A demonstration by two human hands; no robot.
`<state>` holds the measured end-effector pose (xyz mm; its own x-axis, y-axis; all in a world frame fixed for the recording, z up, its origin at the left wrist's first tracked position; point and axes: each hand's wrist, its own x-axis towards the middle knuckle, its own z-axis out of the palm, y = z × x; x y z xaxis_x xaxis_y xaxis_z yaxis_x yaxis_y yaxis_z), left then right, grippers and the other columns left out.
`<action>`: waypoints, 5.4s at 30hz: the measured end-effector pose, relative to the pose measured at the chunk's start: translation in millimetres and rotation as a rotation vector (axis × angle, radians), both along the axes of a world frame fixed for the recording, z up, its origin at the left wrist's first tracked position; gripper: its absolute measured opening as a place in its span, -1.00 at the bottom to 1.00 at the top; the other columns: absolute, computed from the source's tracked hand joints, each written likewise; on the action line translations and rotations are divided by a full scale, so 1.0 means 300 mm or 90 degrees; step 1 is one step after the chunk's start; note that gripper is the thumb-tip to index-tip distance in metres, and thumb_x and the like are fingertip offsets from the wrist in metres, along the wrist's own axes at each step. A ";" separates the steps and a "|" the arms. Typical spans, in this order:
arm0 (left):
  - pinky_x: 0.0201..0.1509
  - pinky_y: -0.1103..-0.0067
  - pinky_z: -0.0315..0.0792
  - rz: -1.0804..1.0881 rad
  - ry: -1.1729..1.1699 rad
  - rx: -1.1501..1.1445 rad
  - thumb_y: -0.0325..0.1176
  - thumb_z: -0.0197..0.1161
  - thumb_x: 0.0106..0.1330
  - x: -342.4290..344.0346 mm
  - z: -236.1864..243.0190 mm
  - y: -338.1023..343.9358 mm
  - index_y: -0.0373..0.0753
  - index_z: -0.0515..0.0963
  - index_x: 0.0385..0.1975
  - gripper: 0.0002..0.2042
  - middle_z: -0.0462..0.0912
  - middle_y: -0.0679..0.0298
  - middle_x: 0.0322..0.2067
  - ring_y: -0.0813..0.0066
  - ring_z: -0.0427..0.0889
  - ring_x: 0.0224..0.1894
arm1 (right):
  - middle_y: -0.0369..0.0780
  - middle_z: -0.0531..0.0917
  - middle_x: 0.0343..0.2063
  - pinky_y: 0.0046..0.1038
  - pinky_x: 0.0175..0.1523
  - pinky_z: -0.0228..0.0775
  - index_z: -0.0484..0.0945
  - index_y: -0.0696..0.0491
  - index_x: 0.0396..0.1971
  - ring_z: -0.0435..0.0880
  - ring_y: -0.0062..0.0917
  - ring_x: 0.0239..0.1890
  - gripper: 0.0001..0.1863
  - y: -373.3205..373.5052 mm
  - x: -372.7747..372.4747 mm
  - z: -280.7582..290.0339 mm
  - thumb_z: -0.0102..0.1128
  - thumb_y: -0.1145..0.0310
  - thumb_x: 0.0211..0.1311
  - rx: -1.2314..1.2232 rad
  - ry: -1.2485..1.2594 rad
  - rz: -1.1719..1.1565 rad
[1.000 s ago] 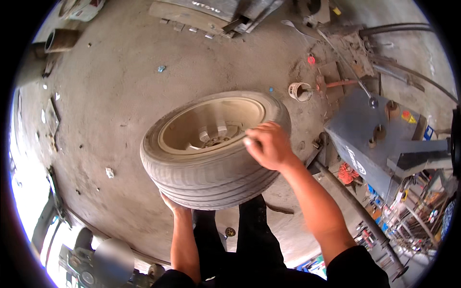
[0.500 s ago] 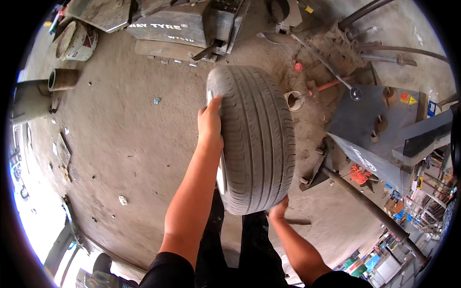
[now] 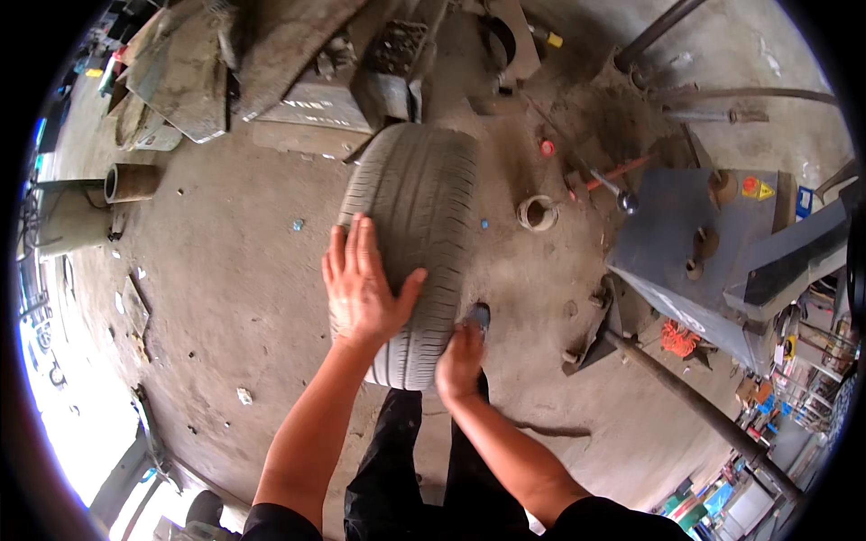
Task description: The person uses a tire changing machine to mount a tire onto a silver alloy wheel. They repeatedly press a pedal to rotate the machine's turntable and use a metal lever to guide the tire bead over the rim edge. The person adjusts the tire's position by hand to ensure proper seating on the wheel.
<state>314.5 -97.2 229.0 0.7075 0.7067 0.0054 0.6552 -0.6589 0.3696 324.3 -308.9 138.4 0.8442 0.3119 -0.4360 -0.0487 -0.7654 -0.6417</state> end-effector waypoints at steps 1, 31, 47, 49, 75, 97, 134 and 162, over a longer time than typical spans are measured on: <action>0.61 -0.03 0.06 -0.001 0.023 -0.004 0.06 0.44 0.29 0.047 0.005 0.009 -0.45 0.20 0.53 -0.05 0.30 -0.11 0.51 -0.31 0.17 0.57 | 0.24 0.56 0.23 0.12 0.45 0.21 0.49 0.28 0.26 0.47 0.02 0.40 -0.52 0.007 0.118 0.026 0.14 0.26 0.52 0.149 -0.040 -0.123; 0.47 -0.05 0.16 -0.087 0.046 -0.189 0.21 0.28 0.36 1.032 0.050 0.283 -0.31 0.58 0.19 -0.32 0.67 0.02 0.18 0.02 0.46 0.40 | 0.06 0.78 -0.32 0.01 -0.02 0.67 0.70 0.13 -0.36 0.79 0.06 -0.20 -0.89 -0.163 1.816 0.377 0.24 0.44 0.22 -0.555 -0.506 0.464; 0.66 -0.12 -0.13 -0.216 0.085 0.068 0.14 0.22 0.44 0.727 0.023 -0.011 -0.37 0.21 0.55 -0.15 0.18 0.02 0.61 -0.10 0.06 0.66 | -0.02 0.76 -0.26 -0.01 -0.03 0.63 0.67 0.09 -0.35 0.77 -0.01 -0.16 -0.92 -0.314 2.103 0.368 0.24 0.46 0.17 -0.396 -0.523 0.452; 0.67 -0.02 -0.07 -0.213 0.082 0.091 0.13 0.21 0.47 0.850 0.038 0.035 -0.36 0.17 0.56 -0.15 0.25 0.03 0.58 -0.02 0.09 0.65 | -0.03 0.76 -0.25 0.00 -0.02 0.61 0.66 0.09 -0.34 0.76 0.00 -0.16 -0.92 -0.322 2.119 0.388 0.26 0.46 0.17 -0.383 -0.515 0.448; 0.64 0.11 0.11 -0.251 -0.012 0.164 -0.08 0.21 0.46 1.036 -0.074 0.270 -0.19 0.36 0.49 -0.37 0.46 0.17 0.46 0.06 0.34 0.54 | 0.12 0.71 -0.43 0.05 -0.13 0.57 0.72 0.14 -0.46 0.73 0.10 -0.28 -0.86 0.366 2.256 0.690 0.22 0.43 0.12 0.029 -0.544 0.517; 0.64 0.04 0.07 -0.252 -0.020 0.103 -0.06 0.19 0.43 0.986 -0.047 0.257 -0.23 0.50 0.33 -0.45 0.42 0.14 0.48 0.03 0.27 0.56 | -0.08 0.80 -0.03 -0.10 0.15 0.61 0.75 -0.03 0.09 0.76 -0.11 0.07 -0.68 0.067 2.378 0.528 0.26 0.17 0.48 -0.138 -0.561 0.352; 0.53 0.02 0.20 -0.366 -0.037 0.218 -0.20 0.12 0.47 1.010 -0.105 0.279 -0.32 0.49 0.30 -0.52 0.46 0.01 0.44 -0.15 0.39 0.47 | 0.13 0.77 -0.22 0.04 0.07 0.61 0.76 0.24 -0.27 0.77 0.07 -0.11 -0.73 0.222 2.100 0.652 0.16 0.39 0.25 -0.015 -0.341 0.188; 0.54 0.01 0.15 -0.358 -0.032 0.196 -0.19 0.15 0.43 1.006 -0.096 0.279 -0.29 0.48 0.30 -0.51 0.46 0.01 0.44 -0.13 0.36 0.49 | 0.13 0.78 -0.21 0.00 0.04 0.65 0.76 0.24 -0.30 0.79 0.03 -0.11 -0.70 0.275 2.045 0.647 0.18 0.32 0.25 -0.089 -0.408 0.127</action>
<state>616.2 -13.4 200.2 0.9632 0.1889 0.1912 0.1660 -0.9775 0.1298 937.8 -226.4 332.5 0.8810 0.4659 0.0824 0.4585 -0.7977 -0.3919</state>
